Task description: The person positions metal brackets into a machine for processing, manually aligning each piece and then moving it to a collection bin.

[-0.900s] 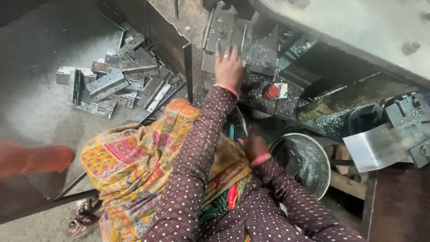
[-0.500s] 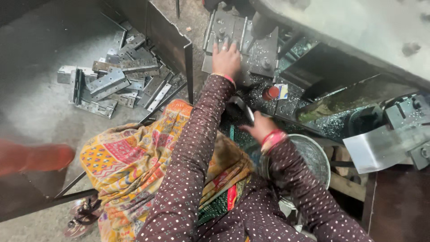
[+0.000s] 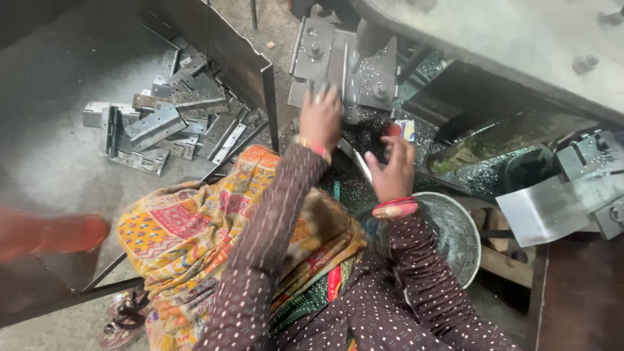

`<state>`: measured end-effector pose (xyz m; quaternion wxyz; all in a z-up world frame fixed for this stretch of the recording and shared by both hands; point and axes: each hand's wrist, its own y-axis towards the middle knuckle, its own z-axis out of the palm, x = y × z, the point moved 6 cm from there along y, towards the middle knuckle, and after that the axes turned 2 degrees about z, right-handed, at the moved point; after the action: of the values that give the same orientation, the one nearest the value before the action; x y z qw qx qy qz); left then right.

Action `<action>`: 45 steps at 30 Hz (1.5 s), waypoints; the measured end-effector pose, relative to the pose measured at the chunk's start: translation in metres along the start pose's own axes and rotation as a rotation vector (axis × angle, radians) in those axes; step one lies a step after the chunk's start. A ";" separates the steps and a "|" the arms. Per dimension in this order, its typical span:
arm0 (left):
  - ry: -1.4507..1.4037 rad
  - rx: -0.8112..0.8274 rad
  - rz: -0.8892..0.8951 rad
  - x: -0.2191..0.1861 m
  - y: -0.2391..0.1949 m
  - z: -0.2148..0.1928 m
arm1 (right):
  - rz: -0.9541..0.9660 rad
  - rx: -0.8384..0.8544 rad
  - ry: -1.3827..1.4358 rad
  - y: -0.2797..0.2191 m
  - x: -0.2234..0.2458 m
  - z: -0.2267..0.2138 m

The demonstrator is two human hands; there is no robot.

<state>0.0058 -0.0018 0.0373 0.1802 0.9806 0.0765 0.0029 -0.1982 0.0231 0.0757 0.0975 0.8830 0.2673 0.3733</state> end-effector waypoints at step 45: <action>-0.284 -0.166 -0.135 0.012 -0.019 -0.036 | 0.173 0.501 -0.289 -0.100 -0.113 0.113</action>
<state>0.0133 0.0303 0.0641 0.2693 0.9456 0.1155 -0.1415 -0.2231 0.0480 -0.1093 -0.1185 0.9431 0.2580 0.1733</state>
